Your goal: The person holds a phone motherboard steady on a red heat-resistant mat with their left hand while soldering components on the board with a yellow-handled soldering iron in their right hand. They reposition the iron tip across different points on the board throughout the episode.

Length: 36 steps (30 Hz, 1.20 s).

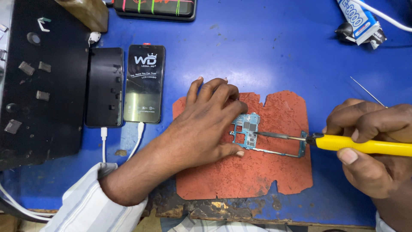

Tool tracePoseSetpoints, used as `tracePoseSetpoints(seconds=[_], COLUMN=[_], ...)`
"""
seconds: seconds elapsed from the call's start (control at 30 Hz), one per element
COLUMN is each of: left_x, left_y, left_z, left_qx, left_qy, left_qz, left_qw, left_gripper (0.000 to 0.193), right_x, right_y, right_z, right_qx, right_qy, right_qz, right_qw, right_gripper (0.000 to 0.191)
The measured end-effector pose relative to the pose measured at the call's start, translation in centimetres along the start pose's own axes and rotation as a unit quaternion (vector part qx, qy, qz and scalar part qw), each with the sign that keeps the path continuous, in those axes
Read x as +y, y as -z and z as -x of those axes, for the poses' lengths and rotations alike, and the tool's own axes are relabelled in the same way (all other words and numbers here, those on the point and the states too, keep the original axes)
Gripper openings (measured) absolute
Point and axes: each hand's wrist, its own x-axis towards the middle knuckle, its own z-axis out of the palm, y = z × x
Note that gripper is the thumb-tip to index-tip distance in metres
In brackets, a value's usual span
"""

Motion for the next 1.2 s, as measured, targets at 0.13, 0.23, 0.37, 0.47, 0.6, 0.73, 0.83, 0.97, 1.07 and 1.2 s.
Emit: tracePoseSetpoints(seconds=[0.13, 0.23, 0.37, 0.47, 0.6, 0.73, 0.83, 0.97, 1.07, 1.2], left_x=[0.1, 0.3, 0.3, 0.3, 0.3, 0.4, 0.4, 0.4, 0.4, 0.3], left_y=[0.1, 0.1, 0.1, 0.1, 0.0, 0.0, 0.1, 0.2, 0.2, 0.1], left_z=[0.0, -0.1, -0.3, -0.2, -0.3, -0.3, -0.4, -0.4, -0.4, -0.4], left_qx=[-0.006, -0.010, -0.008, 0.001, 0.004, 0.003, 0.000, 0.001, 0.007, 0.011], left_qy=[0.003, 0.004, 0.005, 0.003, 0.005, 0.007, 0.012, 0.016, 0.014, 0.014], left_qz=[0.004, 0.006, 0.001, -0.003, -0.004, -0.005, -0.006, -0.008, -0.009, -0.005], left_qw=[1.000, 1.000, 1.000, 1.000, 1.000, 1.000, 1.000, 1.000, 1.000, 1.000], left_gripper=[0.077, 0.075, 0.075, 0.076, 0.076, 0.076, 0.076, 0.075, 0.075, 0.075], right_x=[1.3, 1.7, 1.6, 1.4, 1.4, 1.6, 1.5, 1.6, 1.6, 1.5], right_y=[0.4, 0.5, 0.4, 0.3, 0.4, 0.4, 0.3, 0.3, 0.4, 0.3], right_z=[0.4, 0.6, 0.3, 0.1, -0.1, 0.0, 0.3, 0.3, 0.2, 0.3], right_qx=[-0.003, 0.003, 0.007, 0.008, 0.000, 0.010, 0.013, 0.008, 0.010, 0.007], right_qy=[0.003, 0.005, 0.019, 0.030, 0.035, 0.028, 0.025, 0.033, 0.030, 0.027], right_qz=[-0.024, -0.025, -0.026, -0.028, -0.016, -0.028, -0.038, -0.034, -0.035, -0.046], right_qw=[1.000, 1.000, 0.999, 0.999, 0.999, 0.999, 0.999, 0.999, 0.999, 0.999], right_gripper=[0.029, 0.027, 0.028, 0.028, 0.026, 0.027, 0.028, 0.028, 0.029, 0.029])
